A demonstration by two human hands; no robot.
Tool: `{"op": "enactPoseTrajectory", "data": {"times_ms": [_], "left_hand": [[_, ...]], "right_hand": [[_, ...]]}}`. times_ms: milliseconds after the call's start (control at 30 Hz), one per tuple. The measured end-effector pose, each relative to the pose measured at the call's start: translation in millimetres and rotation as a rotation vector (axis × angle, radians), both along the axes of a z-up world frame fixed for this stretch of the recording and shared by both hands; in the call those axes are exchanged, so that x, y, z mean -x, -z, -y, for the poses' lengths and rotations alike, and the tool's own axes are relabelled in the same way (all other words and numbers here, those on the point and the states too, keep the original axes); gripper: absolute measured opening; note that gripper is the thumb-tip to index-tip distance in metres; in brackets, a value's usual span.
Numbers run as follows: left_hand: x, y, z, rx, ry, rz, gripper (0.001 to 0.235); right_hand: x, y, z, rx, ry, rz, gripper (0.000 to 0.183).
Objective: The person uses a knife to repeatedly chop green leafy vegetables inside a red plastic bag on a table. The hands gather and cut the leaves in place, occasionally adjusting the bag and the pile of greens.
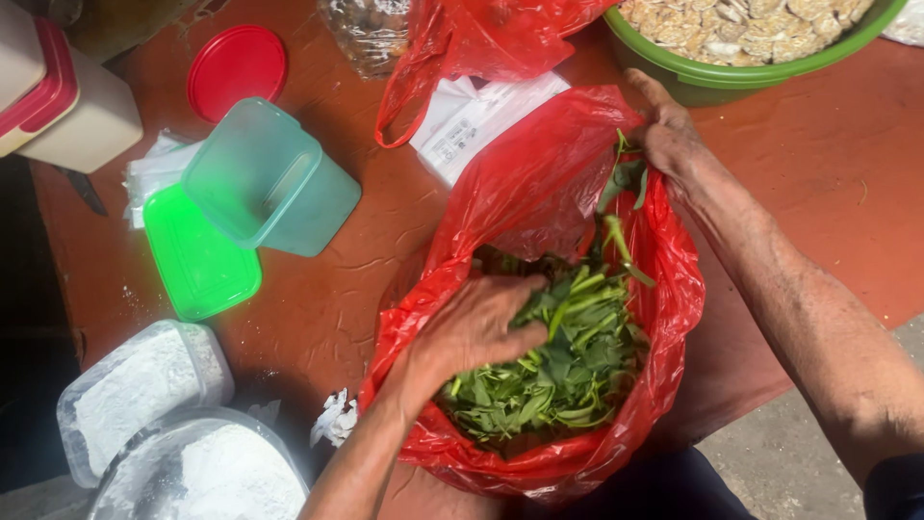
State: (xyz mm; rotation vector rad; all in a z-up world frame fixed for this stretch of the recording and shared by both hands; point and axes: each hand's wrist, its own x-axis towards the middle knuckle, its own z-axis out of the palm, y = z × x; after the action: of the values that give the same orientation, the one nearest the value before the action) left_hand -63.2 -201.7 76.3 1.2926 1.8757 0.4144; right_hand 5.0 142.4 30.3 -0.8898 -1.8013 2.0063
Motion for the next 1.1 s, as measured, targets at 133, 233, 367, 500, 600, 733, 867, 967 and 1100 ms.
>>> {"op": "enactPoseTrajectory", "data": {"times_ms": [133,233,367,500,600,733,867,967,1100], "left_hand": [[-35.3,-16.8,25.3,-0.338,0.064,-0.455,0.053],[-62.6,-7.5,38.8,-0.355,0.097,-0.574,0.08],[-93.8,2.9,51.0,-0.188,0.08,-0.546,0.088],[-98.6,11.9,53.8,-0.309,-0.021,-0.503,0.093],[-96.3,16.7,54.7,-0.335,-0.014,-0.548,0.092],[-101.2,24.5,59.8,-0.382,-0.015,-0.595,0.089],[-108.0,37.6,65.2,-0.304,-0.056,-0.454,0.089],[-107.3,43.5,67.8,-0.344,-0.066,-0.48,0.089],[-106.0,43.0,69.7,-0.396,-0.083,-0.492,0.09]], "right_hand": [[8.5,3.8,-6.6,-0.173,-0.043,-0.007,0.087],[3.5,10.7,-6.1,-0.184,-0.039,0.076,0.087],[-25.9,10.4,13.3,-0.135,-0.138,-0.176,0.077],[-50.1,-17.4,25.5,-0.194,-0.373,-0.316,0.075],[-60.8,-58.3,27.0,-0.654,-0.556,-0.237,0.06],[-86.5,-111.5,45.8,-1.097,-0.365,-0.05,0.047],[-115.8,-131.6,79.1,-0.982,-0.272,0.014,0.038],[-130.0,-112.7,90.7,-1.002,-0.319,-0.054,0.033],[-190.0,-63.7,67.9,-0.979,-0.105,0.105,0.031]]}}
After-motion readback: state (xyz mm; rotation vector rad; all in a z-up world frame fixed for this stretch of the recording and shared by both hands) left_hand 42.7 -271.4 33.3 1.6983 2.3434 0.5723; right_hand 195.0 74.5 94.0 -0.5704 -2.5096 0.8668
